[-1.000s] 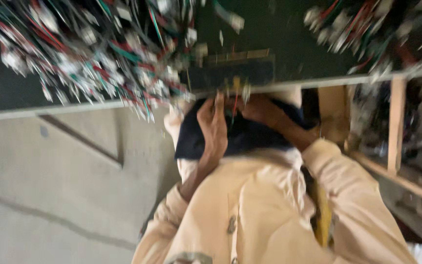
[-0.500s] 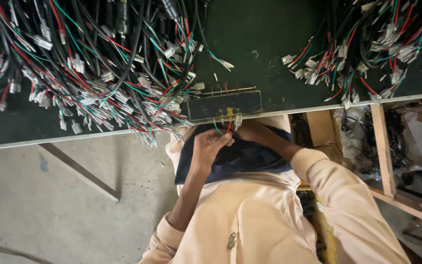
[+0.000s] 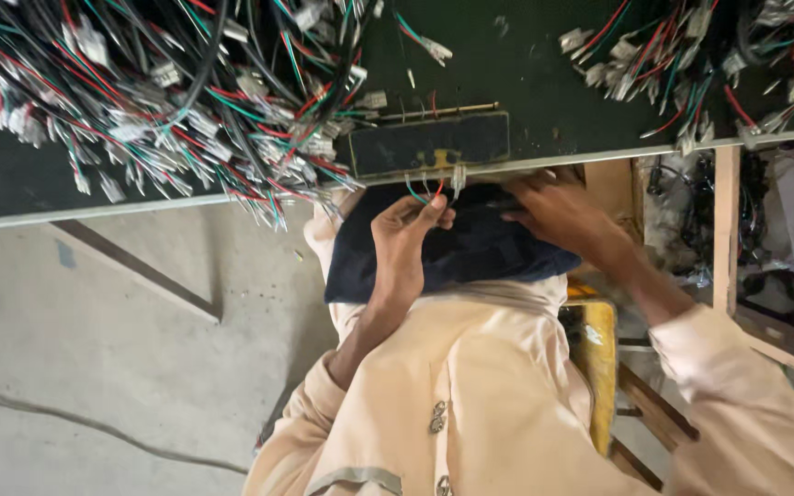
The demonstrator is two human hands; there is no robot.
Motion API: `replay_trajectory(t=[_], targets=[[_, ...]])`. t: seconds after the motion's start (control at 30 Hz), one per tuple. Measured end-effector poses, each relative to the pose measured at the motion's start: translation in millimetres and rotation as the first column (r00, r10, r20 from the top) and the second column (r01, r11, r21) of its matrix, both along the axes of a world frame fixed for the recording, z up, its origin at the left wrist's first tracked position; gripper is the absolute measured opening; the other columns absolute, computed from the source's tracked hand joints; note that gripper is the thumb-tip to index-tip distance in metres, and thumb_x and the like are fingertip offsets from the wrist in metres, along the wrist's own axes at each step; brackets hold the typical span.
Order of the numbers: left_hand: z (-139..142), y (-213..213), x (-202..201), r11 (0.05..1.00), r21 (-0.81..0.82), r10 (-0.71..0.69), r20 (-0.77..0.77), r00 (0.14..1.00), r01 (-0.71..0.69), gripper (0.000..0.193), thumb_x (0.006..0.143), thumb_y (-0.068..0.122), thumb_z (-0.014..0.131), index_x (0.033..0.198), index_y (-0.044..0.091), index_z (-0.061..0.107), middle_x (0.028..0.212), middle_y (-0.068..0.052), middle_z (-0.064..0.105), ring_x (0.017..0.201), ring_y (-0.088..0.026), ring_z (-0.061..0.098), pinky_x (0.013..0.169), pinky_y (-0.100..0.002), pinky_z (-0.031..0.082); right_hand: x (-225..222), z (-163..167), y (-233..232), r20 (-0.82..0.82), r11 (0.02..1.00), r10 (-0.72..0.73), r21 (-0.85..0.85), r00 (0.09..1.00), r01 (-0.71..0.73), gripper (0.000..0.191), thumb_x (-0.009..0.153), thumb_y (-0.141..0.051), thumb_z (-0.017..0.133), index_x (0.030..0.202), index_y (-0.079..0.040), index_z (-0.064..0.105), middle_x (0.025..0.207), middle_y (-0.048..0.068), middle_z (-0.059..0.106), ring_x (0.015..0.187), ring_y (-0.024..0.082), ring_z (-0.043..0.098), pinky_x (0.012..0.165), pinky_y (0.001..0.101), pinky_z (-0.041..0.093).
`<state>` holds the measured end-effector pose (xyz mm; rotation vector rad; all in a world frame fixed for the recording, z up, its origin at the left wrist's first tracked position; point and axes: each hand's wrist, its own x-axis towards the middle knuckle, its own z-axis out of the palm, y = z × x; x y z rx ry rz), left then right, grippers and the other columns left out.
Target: The person sits at a workbench covered with wired connectors and attaches individual colored wires into connector housings, pressing terminals into place by hand. They gather and arrange wire bundles, insert wire ends into plastic connectors, and use pliers to crimp or secure connections on a finished cable.
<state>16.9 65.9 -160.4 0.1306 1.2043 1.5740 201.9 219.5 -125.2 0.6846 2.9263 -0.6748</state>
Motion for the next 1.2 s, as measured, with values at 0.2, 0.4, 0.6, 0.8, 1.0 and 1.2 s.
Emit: replay_trajectory(t=[0.2, 0.4, 0.6, 0.8, 1.0, 1.2], targets=[[-10, 4, 3, 0.999, 0.035, 0.01, 0.027, 1.0, -0.011, 0.024, 0.096, 0.02, 0.075, 0.099, -0.004, 0.072, 0.087, -0.008, 0.073, 0.079, -0.015, 0.07, 0.076, -0.031, 0.057, 52, 43, -21, 0.062, 0.97, -0.201, -0.125, 0.978, 0.207, 0.042, 0.088, -0.036, 0.075, 0.118, -0.008, 0.068, 0.106, 0.014, 0.074, 0.093, 0.036, 0.071, 0.079, 0.0436, 0.056], [-12, 14, 7, 0.999, -0.001, 0.053, -0.007, 0.999, -0.053, 0.022, 0.098, 0.017, 0.072, 0.105, -0.004, 0.072, 0.087, -0.006, 0.072, 0.075, -0.014, 0.069, 0.074, -0.03, 0.058, 60, 53, -34, 0.098, 0.947, -0.244, -0.191, 0.965, 0.259, 0.043, 0.085, -0.035, 0.075, 0.12, -0.011, 0.069, 0.105, 0.013, 0.075, 0.09, 0.036, 0.071, 0.074, 0.0444, 0.056], [-12, 18, 9, 0.995, 0.015, 0.097, -0.017, 0.995, -0.097, 0.02, 0.098, 0.017, 0.071, 0.105, -0.002, 0.071, 0.087, -0.006, 0.072, 0.075, -0.015, 0.07, 0.074, -0.031, 0.059, 61, 52, -38, 0.057, 0.933, -0.268, -0.233, 0.962, 0.274, 0.043, 0.086, -0.035, 0.075, 0.121, -0.01, 0.068, 0.107, 0.013, 0.075, 0.092, 0.036, 0.071, 0.076, 0.0438, 0.057], [-11, 17, 9, 0.994, 0.025, 0.107, -0.038, 0.994, -0.106, 0.018, 0.099, 0.015, 0.069, 0.103, -0.002, 0.071, 0.088, -0.006, 0.071, 0.075, -0.015, 0.069, 0.074, -0.031, 0.058, 61, 53, -38, 0.064, 0.931, -0.276, -0.229, 0.959, 0.283, 0.042, 0.087, -0.035, 0.074, 0.121, -0.01, 0.068, 0.108, 0.012, 0.075, 0.092, 0.035, 0.072, 0.077, 0.0437, 0.057], [-14, 16, 11, 0.992, 0.018, 0.127, -0.03, 0.991, -0.126, 0.019, 0.1, 0.015, 0.07, 0.101, -0.003, 0.071, 0.089, -0.007, 0.071, 0.075, -0.016, 0.068, 0.073, -0.032, 0.057, 65, 50, -41, 0.04, 0.936, -0.281, -0.207, 0.959, 0.283, 0.042, 0.088, -0.035, 0.073, 0.121, -0.011, 0.068, 0.11, 0.011, 0.075, 0.093, 0.036, 0.071, 0.077, 0.0438, 0.057], [-17, 13, 11, 0.995, -0.016, 0.094, -0.064, 0.994, -0.095, 0.021, 0.099, 0.018, 0.07, 0.103, -0.003, 0.07, 0.091, -0.006, 0.071, 0.078, -0.016, 0.069, 0.078, -0.032, 0.058, 72, 41, -41, 0.053, 0.931, -0.29, -0.216, 0.956, 0.295, 0.044, 0.088, -0.037, 0.073, 0.123, -0.012, 0.067, 0.11, 0.013, 0.074, 0.094, 0.037, 0.071, 0.077, 0.0444, 0.057]])
